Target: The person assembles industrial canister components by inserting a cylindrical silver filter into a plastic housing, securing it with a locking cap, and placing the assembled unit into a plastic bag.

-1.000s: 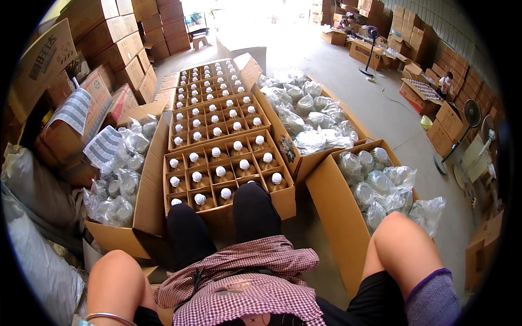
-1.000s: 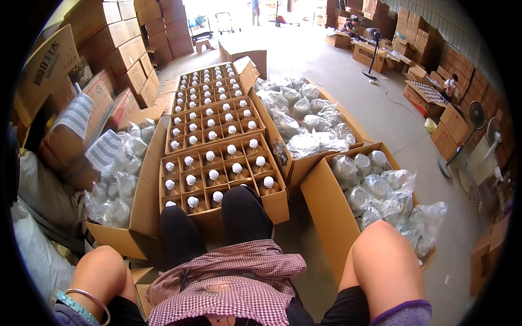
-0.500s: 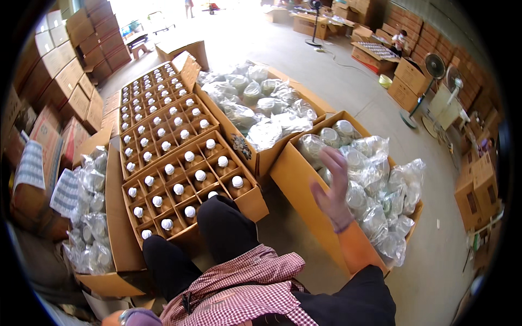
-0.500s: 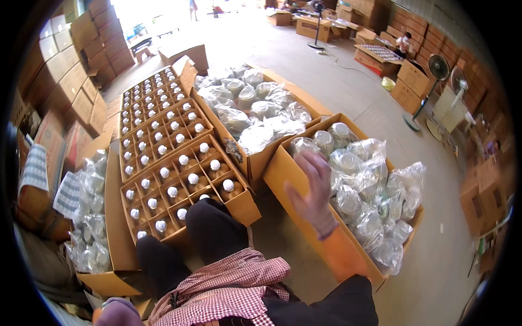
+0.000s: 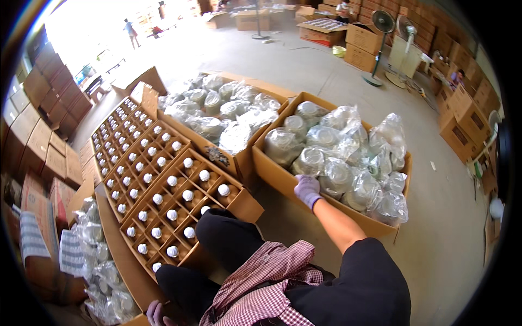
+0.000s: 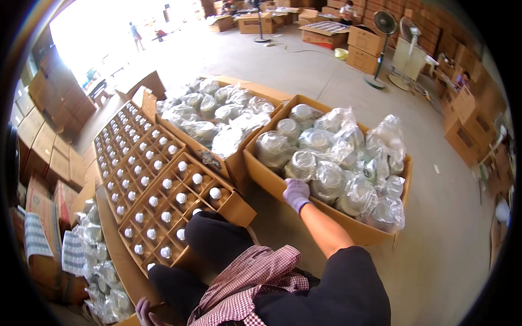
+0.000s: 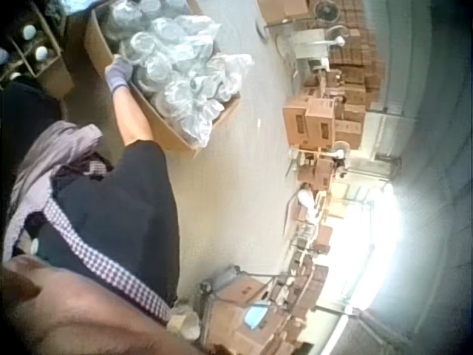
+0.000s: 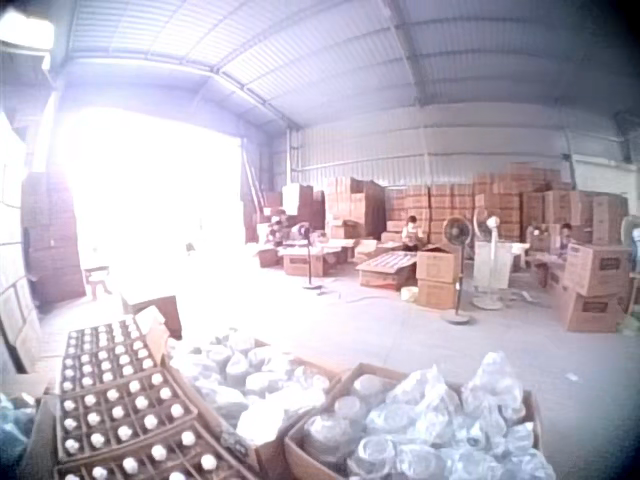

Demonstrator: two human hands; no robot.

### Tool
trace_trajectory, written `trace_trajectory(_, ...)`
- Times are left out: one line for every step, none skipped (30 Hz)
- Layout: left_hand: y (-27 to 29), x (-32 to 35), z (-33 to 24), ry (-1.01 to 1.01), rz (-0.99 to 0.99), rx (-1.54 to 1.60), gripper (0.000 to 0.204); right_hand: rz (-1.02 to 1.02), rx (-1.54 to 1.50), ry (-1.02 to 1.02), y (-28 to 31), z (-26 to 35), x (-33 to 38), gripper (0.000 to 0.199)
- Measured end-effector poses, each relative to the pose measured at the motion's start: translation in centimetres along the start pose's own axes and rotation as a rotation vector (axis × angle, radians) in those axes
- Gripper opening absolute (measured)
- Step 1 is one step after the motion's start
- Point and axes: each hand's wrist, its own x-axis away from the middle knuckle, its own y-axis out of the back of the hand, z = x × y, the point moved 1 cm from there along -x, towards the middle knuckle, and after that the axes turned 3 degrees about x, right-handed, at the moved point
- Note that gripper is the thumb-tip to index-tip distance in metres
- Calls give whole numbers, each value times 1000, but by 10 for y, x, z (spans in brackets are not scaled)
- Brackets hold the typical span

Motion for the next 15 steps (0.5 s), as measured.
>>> trace_trajectory(-1, -3, 5, 17, -6, 37, 43, 30, -33, -12, 1, -2, 12, 37)
trace_trajectory(0, -2, 11, 47, -9, 58, 43, 24, -68, 8, 6, 8, 32, 37)
trace_trajectory(-2, -5, 16, 76, -2, 84, 44, 22, -69, 63, 4, 14, 48, 36)
trace_trajectory(-5, -6, 22, 67, 10, 81, 45, 7, -83, 134, 2, 26, 63, 25)
trace_trajectory(-12, -11, 29, 52, 27, 85, 47, -23, -132, 173, -13, 27, 69, 21)
trace_trajectory(-21, -14, 40, 40, 37, 86, 48, -67, -154, 196, -26, 33, 76, 19)
trace_trajectory(-37, -15, 59, -296, -5, -98, 49, -86, -185, 186, -37, 42, 82, 20)
trace_trajectory(-46, -26, 43, -112, 37, 94, 48, -51, -210, 150, -38, 50, 84, 20)
trace_trajectory(-60, -49, 9, 71, 78, 284, 47, -45, -236, 128, -41, 53, 83, 22)
trace_trajectory(-74, -69, -13, 252, 133, 474, 45, -40, -266, 91, -43, 47, 83, 24)
trace_trajectory(-79, -77, -14, 145, 217, 361, 41, -66, -310, 114, -38, 51, 88, 30)
trace_trajectory(-82, -78, -8, 50, 275, 292, 41, -91, -355, 140, -28, 54, 96, 37)
trace_trajectory(-88, -76, -2, -45, 333, 223, 40, -89, -459, 207, -17, 54, 103, 52)
trace_trajectory(-96, -78, -1, -159, 401, 166, 40, -332, -540, 385, -25, 43, 107, 57)
trace_trajectory(-102, -86, -4, -206, 476, 147, 40, -378, -560, 422, -6, 35, 119, 59)
